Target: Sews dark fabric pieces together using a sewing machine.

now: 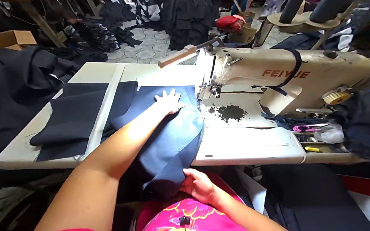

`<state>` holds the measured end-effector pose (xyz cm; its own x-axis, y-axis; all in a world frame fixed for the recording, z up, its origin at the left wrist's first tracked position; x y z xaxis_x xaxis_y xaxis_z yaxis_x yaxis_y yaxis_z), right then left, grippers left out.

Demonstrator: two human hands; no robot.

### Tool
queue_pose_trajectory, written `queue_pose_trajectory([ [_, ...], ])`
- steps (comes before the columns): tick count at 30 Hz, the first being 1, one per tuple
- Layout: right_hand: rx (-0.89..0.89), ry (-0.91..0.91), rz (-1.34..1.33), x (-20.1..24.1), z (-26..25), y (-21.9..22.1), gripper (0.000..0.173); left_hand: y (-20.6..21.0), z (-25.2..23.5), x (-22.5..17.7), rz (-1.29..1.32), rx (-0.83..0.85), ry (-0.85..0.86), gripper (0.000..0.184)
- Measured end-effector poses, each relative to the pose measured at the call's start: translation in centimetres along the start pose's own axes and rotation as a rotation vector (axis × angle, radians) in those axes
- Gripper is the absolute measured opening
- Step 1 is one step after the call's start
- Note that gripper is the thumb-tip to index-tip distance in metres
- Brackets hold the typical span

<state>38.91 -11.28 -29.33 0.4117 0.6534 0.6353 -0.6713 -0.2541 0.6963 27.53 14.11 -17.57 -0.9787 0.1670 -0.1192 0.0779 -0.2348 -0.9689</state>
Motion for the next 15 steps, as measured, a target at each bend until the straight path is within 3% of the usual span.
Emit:
queue_pose_trajectory([
  [3,-0.014,0.036,-0.032,-0.3,-0.3,-0.3,0.044,0.6,3.5,-4.0,0.031,-0.231,0.305,0.037],
  [5,-0.021,0.067,0.098,-0.1,-0.2,-0.3,0.042,2.5,6.3,-5.6,0.091,-0.215,0.397,0.042],
  [7,0.035,0.152,0.573,1.3,0.6,0.0,0.041,4.4,8.1,-5.8,0.130,-0.140,0.355,0.058],
  [9,0.184,0.204,1.068,3.5,1.9,0.8,0.045,5.5,8.5,-5.2,0.166,-0.193,0.373,0.060],
  [10,0.224,0.151,1.212,5.1,2.7,1.2,0.045,5.6,8.4,-4.9,0.178,-0.205,0.383,0.060],
  [12,0.073,-0.085,1.296,8.8,4.3,1.5,0.042,5.5,8.5,-4.6,0.187,-0.206,0.389,0.059],
  [15,-0.275,-0.669,1.461,15.0,4.7,0.2,0.028,5.4,8.7,-4.8,0.173,-0.201,0.376,0.059],
])
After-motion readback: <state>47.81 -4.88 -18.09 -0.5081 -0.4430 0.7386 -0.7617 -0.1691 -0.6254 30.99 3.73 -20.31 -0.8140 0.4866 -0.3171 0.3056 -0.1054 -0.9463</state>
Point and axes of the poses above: each hand's wrist, its own z-axis away from the middle knuckle, its own y-axis out of the palm, x = y × z, the point moved 5 cm from there along -z, towards the middle knuckle, and after that the axes turned 3 degrees about -y, right-handed, at the moved point
